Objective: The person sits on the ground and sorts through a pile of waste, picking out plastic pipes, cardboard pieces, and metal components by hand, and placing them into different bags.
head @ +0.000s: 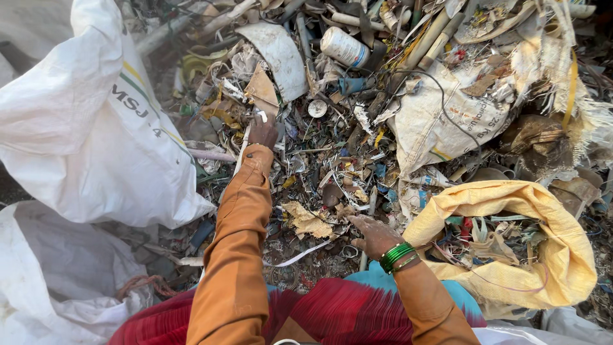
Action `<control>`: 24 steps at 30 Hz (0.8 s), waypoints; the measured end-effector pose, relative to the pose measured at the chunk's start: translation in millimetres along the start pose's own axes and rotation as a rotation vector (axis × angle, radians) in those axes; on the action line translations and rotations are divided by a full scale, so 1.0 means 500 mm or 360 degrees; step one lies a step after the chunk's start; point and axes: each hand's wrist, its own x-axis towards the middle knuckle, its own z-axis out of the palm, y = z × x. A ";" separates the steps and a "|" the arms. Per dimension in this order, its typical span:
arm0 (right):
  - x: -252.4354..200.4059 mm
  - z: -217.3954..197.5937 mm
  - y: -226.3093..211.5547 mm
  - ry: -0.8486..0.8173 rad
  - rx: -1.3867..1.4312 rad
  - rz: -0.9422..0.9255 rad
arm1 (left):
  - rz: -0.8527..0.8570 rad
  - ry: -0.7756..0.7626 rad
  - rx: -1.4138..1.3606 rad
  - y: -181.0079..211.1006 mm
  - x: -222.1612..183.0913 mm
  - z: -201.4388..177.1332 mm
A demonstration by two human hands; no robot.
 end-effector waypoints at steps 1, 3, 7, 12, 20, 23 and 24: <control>0.000 -0.001 -0.005 -0.0018 0.0004 0.0024 | 0.0006 0.0038 -0.0044 0.006 -0.011 -0.011; 0.010 -0.015 -0.020 -0.0035 0.0015 0.0073 | 0.0025 0.0021 -0.0312 0.039 -0.053 -0.063; 0.034 -0.041 -0.041 0.0524 0.0515 0.0010 | -0.0074 0.0153 -0.1560 0.173 -0.183 -0.253; 0.096 -0.038 -0.016 0.0435 0.2285 0.0089 | -0.0218 -0.0435 -0.2559 0.327 -0.273 -0.428; 0.218 0.058 0.077 0.0448 0.3071 -0.0258 | -0.0345 -0.0518 -0.2533 0.318 -0.142 -0.324; 0.230 0.063 0.067 0.0396 0.3209 -0.0264 | -0.0159 -0.0676 -0.2286 0.352 -0.108 -0.277; 0.232 0.063 0.061 0.0364 0.3254 -0.0296 | -0.0055 -0.0654 -0.2059 0.362 -0.104 -0.265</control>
